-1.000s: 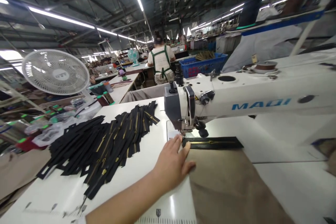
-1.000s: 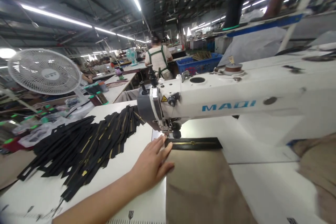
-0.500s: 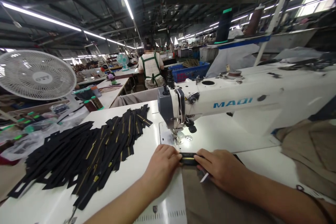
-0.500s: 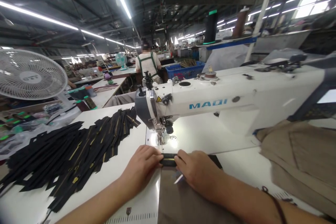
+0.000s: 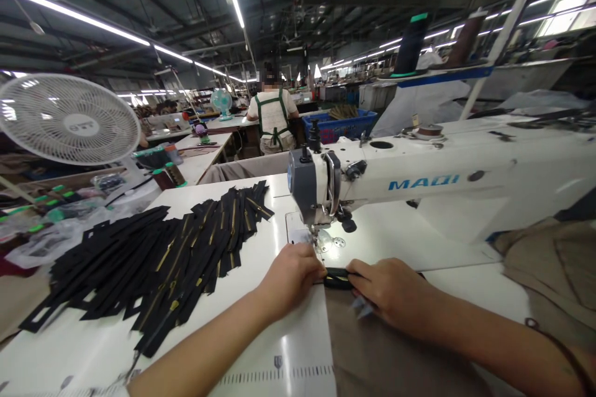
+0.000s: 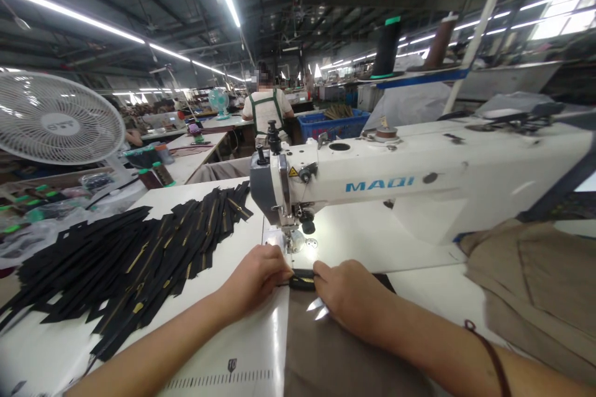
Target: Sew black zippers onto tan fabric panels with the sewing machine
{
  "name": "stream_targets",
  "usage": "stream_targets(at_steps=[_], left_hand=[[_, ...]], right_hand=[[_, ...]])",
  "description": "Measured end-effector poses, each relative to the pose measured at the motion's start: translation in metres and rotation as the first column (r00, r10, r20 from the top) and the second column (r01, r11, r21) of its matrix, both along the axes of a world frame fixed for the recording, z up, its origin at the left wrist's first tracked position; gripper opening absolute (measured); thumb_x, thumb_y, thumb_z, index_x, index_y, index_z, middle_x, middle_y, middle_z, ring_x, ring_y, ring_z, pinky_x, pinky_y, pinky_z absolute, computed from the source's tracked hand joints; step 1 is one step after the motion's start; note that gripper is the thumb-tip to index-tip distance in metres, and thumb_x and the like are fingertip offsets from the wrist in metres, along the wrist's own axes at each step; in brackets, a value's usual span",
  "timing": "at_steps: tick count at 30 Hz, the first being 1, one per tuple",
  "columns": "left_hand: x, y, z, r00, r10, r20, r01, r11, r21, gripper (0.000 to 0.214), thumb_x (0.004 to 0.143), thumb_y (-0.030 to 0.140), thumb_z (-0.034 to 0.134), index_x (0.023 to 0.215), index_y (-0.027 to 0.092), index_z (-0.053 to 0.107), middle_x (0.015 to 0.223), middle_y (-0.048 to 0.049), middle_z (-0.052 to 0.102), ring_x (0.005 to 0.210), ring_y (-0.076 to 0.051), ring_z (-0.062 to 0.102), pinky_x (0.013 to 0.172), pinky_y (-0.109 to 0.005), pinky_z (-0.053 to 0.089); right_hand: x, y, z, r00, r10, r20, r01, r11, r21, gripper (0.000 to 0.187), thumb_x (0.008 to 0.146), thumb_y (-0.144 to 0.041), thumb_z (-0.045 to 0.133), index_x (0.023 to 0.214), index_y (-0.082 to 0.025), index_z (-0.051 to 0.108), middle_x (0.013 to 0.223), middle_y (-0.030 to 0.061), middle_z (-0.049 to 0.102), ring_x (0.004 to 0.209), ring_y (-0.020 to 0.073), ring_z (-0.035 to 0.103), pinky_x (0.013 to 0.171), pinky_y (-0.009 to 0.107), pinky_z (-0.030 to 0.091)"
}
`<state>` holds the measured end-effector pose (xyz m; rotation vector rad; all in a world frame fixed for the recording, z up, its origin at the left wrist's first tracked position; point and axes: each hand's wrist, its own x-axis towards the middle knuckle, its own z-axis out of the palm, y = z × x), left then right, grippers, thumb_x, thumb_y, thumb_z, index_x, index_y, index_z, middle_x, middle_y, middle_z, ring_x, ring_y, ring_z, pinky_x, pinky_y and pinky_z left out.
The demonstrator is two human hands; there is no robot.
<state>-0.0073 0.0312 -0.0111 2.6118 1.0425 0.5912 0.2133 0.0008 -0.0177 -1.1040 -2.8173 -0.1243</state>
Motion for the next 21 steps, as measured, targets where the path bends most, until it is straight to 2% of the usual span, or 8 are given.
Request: stream_targets(at_steps=[2,4,7,10,12,15,18,21], left_hand=[[-0.002,-0.005,0.001,1.0,0.003,-0.001,-0.003,1.0,0.002,0.014,0.086,0.014,0.056,0.081,0.016,0.068,0.081,-0.0049,0.063,0.079,-0.019,0.056,0.073,-0.031,0.041],[-0.004,-0.008,0.005,1.0,-0.012,0.016,0.013,0.999,-0.042,0.01,0.084,0.017,0.061,0.091,0.017,0.068,0.09,-0.0059,0.064,0.086,-0.021,0.057,0.078,-0.033,0.042],[-0.003,-0.007,0.014,1.0,-0.011,0.021,0.014,0.989,-0.146,0.027,0.075,0.03,0.074,0.098,0.018,0.067,0.099,-0.0072,0.062,0.093,-0.023,0.057,0.083,-0.034,0.042],[0.003,-0.004,0.018,0.999,0.015,-0.049,-0.022,0.988,-0.151,0.036,0.065,0.038,0.081,0.091,0.017,0.068,0.094,-0.0065,0.062,0.09,-0.024,0.056,0.078,-0.033,0.043],[0.009,-0.001,0.017,0.995,0.051,-0.086,-0.061,0.992,-0.111,0.028,0.065,0.033,0.081,0.085,0.018,0.068,0.091,-0.0051,0.063,0.087,-0.023,0.056,0.075,-0.032,0.043],[0.015,0.004,0.013,0.991,0.101,-0.093,-0.107,0.992,-0.066,0.006,0.072,0.017,0.072,0.075,0.018,0.067,0.082,-0.0027,0.063,0.08,-0.02,0.057,0.07,-0.028,0.042],[0.017,0.008,0.01,0.992,0.093,-0.085,-0.099,0.993,-0.059,0.009,0.076,0.013,0.065,0.069,0.019,0.065,0.075,-0.0011,0.062,0.075,-0.017,0.057,0.066,-0.025,0.041],[0.017,0.011,0.009,0.992,0.089,-0.087,-0.093,0.994,-0.054,0.011,0.077,0.011,0.062,0.069,0.018,0.063,0.075,-0.0014,0.063,0.073,-0.017,0.056,0.065,-0.025,0.041]], right_hand=[[-0.001,0.004,0.002,1.0,0.006,-0.004,-0.006,1.0,-0.013,0.02,0.08,-0.009,0.046,0.085,-0.014,0.065,0.09,0.0076,0.063,0.057,0.0149,0.053,0.051,0.03,0.025],[-0.002,0.013,0.009,0.997,-0.033,-0.075,0.024,0.992,-0.121,0.014,0.075,-0.01,0.05,0.076,-0.014,0.064,0.087,0.0061,0.064,0.062,0.0147,0.055,0.054,0.028,0.027],[-0.002,0.035,0.023,0.975,-0.14,-0.173,0.075,0.938,-0.339,0.008,0.07,-0.015,0.055,0.065,-0.015,0.062,0.074,0.004,0.063,0.065,0.0151,0.054,0.057,0.025,0.03],[-0.001,0.053,0.031,0.97,-0.146,-0.194,0.046,0.894,-0.446,0.008,0.066,-0.016,0.056,0.061,-0.015,0.063,0.064,0.0014,0.061,0.058,0.013,0.052,0.055,0.023,0.032],[0.0,0.058,0.031,0.971,-0.121,-0.207,0.009,0.881,-0.473,0.01,0.066,-0.015,0.056,0.065,-0.016,0.065,0.063,-0.0002,0.062,0.057,0.0121,0.052,0.054,0.021,0.033],[0.001,0.057,0.031,0.968,-0.107,-0.227,-0.016,0.877,-0.48,0.014,0.068,-0.014,0.053,0.067,-0.016,0.067,0.064,-0.0004,0.063,0.058,0.0122,0.053,0.056,0.022,0.034],[0.001,0.052,0.034,0.962,-0.12,-0.243,-0.008,0.884,-0.467,0.012,0.072,-0.025,0.06,0.072,-0.016,0.068,0.068,0.001,0.065,0.062,0.0142,0.055,0.057,0.023,0.034],[0.0,0.049,0.034,0.956,-0.18,-0.23,0.067,0.901,-0.428,0.021,0.066,-0.034,0.072,0.078,-0.017,0.069,0.076,0.0022,0.068,0.07,0.0171,0.058,0.06,0.024,0.035]])
